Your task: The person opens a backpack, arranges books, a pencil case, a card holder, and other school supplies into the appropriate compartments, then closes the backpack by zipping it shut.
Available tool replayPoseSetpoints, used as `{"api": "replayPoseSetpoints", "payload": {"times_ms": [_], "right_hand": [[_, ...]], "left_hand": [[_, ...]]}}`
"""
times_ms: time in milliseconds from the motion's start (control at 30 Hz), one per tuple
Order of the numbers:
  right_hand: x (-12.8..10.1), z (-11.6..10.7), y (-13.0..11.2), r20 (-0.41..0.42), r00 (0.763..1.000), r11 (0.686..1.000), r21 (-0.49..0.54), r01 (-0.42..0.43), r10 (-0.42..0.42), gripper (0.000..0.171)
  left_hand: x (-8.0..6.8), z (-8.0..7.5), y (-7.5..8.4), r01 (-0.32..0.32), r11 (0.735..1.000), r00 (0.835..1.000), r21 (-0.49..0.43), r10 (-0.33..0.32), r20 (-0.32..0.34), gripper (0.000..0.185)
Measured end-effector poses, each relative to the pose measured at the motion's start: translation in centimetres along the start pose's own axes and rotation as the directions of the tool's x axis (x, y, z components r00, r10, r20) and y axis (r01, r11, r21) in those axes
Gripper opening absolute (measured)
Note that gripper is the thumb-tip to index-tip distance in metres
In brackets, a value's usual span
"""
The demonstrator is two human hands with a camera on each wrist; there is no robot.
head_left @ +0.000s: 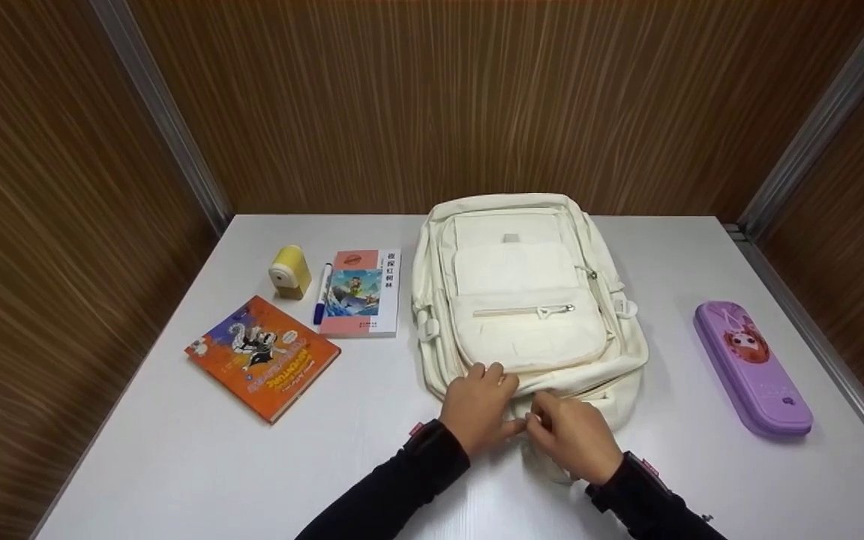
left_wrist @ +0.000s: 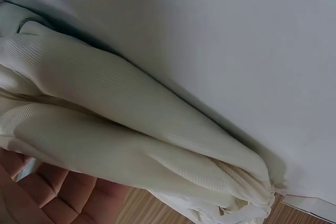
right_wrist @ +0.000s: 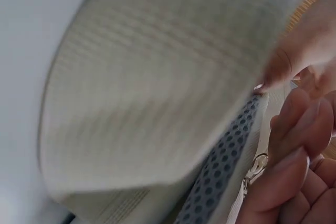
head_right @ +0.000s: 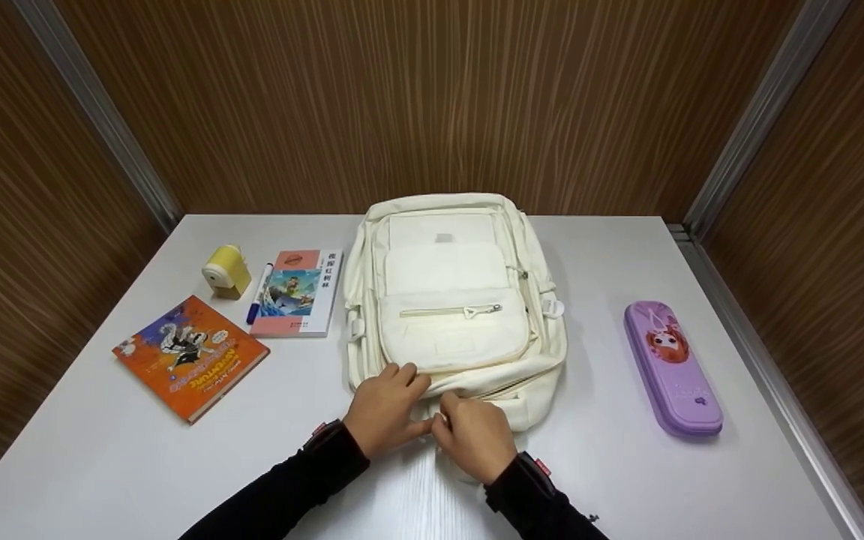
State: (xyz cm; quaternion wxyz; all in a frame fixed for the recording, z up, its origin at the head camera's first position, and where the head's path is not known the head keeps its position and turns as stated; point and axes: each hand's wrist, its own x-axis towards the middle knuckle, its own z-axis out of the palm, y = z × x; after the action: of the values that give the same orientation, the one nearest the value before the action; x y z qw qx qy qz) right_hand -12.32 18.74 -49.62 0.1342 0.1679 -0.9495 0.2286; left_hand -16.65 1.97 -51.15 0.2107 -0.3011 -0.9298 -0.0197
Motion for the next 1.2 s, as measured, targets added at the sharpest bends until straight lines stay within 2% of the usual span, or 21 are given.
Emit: {"api": "replayPoseSetpoints", "payload": {"times_ms": [67,133,233,300,367,433,533,667,833,933,1033,1200], "right_hand": [[0.0,0.0,0.1,0.015,1.0,1.0,0.005,-0.005,0.005,0.022],[-0.1,-0.1,0.3,0.038,0.999,1.0,0.024,-0.018,0.017,0.021],[-0.3,-0.6,0.8,0.075,0.996,0.996,0.066,-0.051,0.046,0.02],[-0.4,-1.1,1.2,0.089,0.994,0.994,0.091,-0.067,0.059,0.019],[-0.6,-1.5,1.6,0.087,0.994,0.991,0.103,-0.079,0.071,0.019],[-0.9,-2.0,1.8,0.078,0.994,0.991,0.105,-0.08,0.073,0.019],[-1.1,-2.3,2.2,0.066,0.995,0.993,0.094,-0.074,0.068,0.02],[-1.5,-2.6,2.4,0.06,0.996,0.994,0.086,-0.066,0.061,0.023],[-1.7,-2.7,2.4,0.046,0.997,0.994,0.085,-0.062,0.058,0.024],[-1.7,-2.6,2.3,0.048,0.997,0.995,0.079,-0.059,0.055,0.024],[-1.7,-2.5,2.0,0.052,0.997,0.996,0.077,-0.053,0.049,0.024],[-1.5,-2.0,1.3,0.052,0.998,0.996,0.076,-0.041,0.037,0.024]], "left_hand": [[-0.1,-0.1,-0.3,-0.038,0.999,0.999,-0.005,0.038,0.007,0.056],[-0.1,-0.3,-1.2,-0.111,0.994,0.993,-0.022,0.112,0.034,0.059],[-0.3,-1.1,-3.5,-0.207,0.973,0.968,-0.103,0.219,0.122,0.063],[-0.5,-1.6,-5.3,-0.225,0.959,0.949,-0.173,0.256,0.182,0.064],[-0.6,-1.8,-7.0,-0.213,0.951,0.943,-0.226,0.26,0.206,0.057],[-0.6,-1.7,-8.3,-0.203,0.943,0.944,-0.265,0.26,0.203,0.05],[-0.4,-1.2,-9.3,-0.231,0.935,0.946,-0.267,0.28,0.162,0.047],[-0.1,-0.6,-9.4,-0.256,0.943,0.941,-0.212,0.293,0.167,0.04],[0.0,-0.6,-8.9,-0.256,0.96,0.944,-0.114,0.274,0.184,0.036],[0.0,-0.5,-8.6,-0.26,0.962,0.951,-0.08,0.27,0.151,0.033],[0.0,-0.3,-8.2,-0.259,0.964,0.96,-0.057,0.263,0.09,0.029],[0.0,0.2,-7.7,-0.235,0.971,0.972,-0.032,0.236,0.021,0.028]]}}
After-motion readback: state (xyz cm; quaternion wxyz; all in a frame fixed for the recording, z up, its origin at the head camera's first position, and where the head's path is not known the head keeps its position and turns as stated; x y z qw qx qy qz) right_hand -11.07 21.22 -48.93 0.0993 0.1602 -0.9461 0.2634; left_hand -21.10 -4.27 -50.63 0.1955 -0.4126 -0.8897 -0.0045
